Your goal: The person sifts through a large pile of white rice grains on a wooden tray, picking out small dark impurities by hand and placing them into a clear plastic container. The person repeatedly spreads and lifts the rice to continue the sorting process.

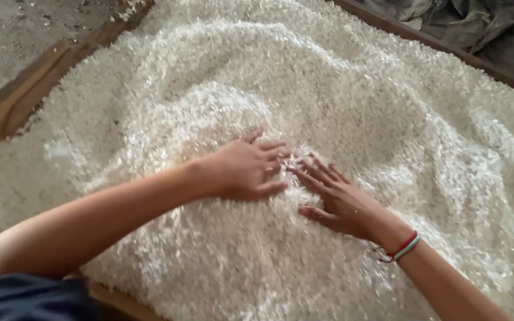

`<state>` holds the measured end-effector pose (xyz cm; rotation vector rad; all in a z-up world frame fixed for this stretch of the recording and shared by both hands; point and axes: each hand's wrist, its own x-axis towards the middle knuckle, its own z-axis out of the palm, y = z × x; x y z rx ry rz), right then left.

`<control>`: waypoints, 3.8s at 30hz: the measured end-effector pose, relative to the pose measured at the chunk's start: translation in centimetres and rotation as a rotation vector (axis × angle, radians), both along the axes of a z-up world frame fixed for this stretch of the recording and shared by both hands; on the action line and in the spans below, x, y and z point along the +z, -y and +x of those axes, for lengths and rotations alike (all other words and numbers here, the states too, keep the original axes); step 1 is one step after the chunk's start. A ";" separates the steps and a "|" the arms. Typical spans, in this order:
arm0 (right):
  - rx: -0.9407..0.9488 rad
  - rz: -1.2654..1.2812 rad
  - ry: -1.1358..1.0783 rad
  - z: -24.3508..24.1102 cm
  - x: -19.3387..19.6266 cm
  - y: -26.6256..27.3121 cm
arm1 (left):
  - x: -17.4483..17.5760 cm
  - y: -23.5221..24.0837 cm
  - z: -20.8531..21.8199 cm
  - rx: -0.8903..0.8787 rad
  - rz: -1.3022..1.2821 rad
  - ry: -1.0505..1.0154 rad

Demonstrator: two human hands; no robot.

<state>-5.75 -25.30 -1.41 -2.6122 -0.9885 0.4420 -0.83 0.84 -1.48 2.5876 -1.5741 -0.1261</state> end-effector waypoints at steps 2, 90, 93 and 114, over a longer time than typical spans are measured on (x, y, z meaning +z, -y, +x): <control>-0.085 -0.114 -0.020 1.5 1.0 -0.6 | -0.6 -1.3 -0.5 -0.023 -0.028 0.103; -0.122 0.294 -0.282 -1.3 8.8 -10.7 | -1.1 -0.4 -10.7 0.768 -1.928 -2.604; -0.066 0.315 -0.137 -2.2 9.4 -10.8 | -0.6 -0.8 -10.7 0.628 -1.913 -2.604; 0.106 0.406 0.268 -7.2 6.2 -12.8 | -0.4 -1.2 -12.3 0.647 -1.741 -2.677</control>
